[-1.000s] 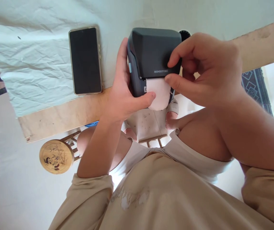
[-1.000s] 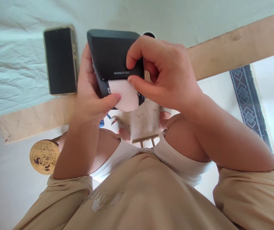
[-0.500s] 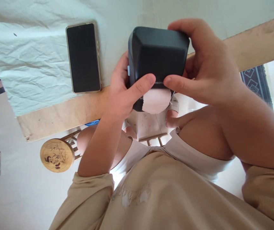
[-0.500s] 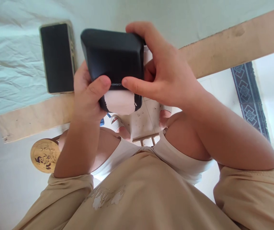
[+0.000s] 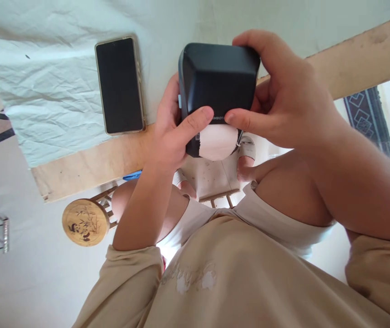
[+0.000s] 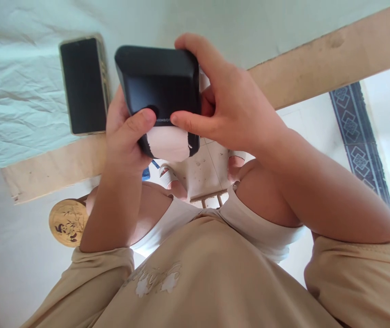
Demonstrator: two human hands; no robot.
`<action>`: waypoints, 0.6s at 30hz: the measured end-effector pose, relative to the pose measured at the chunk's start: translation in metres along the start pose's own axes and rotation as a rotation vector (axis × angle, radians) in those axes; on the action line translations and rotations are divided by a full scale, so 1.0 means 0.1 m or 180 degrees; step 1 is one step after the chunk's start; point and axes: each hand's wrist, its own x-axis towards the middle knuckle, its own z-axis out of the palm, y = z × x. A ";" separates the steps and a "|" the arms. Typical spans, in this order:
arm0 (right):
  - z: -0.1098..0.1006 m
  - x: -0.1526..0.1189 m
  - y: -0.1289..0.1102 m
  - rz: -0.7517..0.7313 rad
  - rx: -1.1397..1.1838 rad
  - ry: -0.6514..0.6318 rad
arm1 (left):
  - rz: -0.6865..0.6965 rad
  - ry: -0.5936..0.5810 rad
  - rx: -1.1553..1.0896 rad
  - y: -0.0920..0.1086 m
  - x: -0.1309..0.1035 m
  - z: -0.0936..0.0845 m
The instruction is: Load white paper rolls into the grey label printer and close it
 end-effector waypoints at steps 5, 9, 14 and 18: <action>0.00 -0.05 0.03 -0.0035 0.0130 0.0017 | -0.0041 0.0053 -0.0098 0.04 -0.01 0.07; -0.02 -0.06 0.06 -0.0117 0.0258 -0.0108 | -0.0206 0.0136 -0.0227 0.10 -0.01 0.16; -0.03 -0.01 0.03 -0.0027 0.0151 -0.0188 | -0.0202 0.0175 -0.0523 0.18 0.01 0.27; -0.02 0.00 -0.03 0.0080 -0.0155 0.0045 | -0.0271 0.0346 -0.0699 0.18 0.03 0.28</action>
